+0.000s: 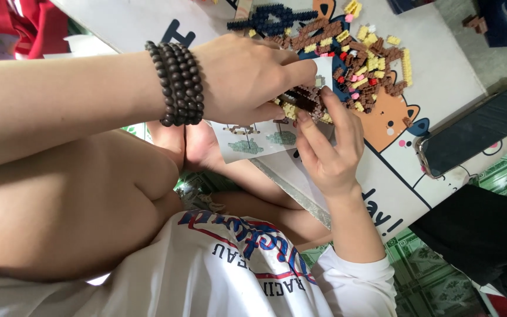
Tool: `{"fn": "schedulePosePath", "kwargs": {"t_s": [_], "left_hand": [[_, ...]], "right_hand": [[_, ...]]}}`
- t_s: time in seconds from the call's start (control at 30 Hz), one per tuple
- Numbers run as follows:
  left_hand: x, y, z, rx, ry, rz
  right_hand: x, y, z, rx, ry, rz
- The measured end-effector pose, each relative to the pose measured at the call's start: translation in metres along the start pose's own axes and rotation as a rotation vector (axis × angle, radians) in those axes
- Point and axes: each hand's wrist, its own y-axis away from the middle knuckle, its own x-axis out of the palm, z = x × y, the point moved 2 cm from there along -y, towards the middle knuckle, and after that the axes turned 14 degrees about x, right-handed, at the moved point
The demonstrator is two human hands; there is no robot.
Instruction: Assembling a small figure from interlocking toy blocks on a low table.
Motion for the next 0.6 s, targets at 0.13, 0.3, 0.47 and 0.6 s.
{"fn": "schedulePosePath", "kwargs": {"t_s": [0.13,0.3,0.47,0.6], "left_hand": [[-0.003,0.001,-0.003,-0.027,0.075,0.001],[-0.003,0.010,0.004,0.093,0.164,-0.135],[0.001,0.007,0.009,0.034,0.148,-0.218],[0.007,0.004,0.014,-0.244,0.301,-0.168]], "right_hand": [[0.005,0.003,0.000,0.008,0.024,-0.043],[0.004,0.003,-0.001,0.034,-0.004,-0.037],[0.001,-0.006,0.005,0.082,-0.002,0.041],[-0.001,-0.009,0.008,0.107,0.025,0.060]]}}
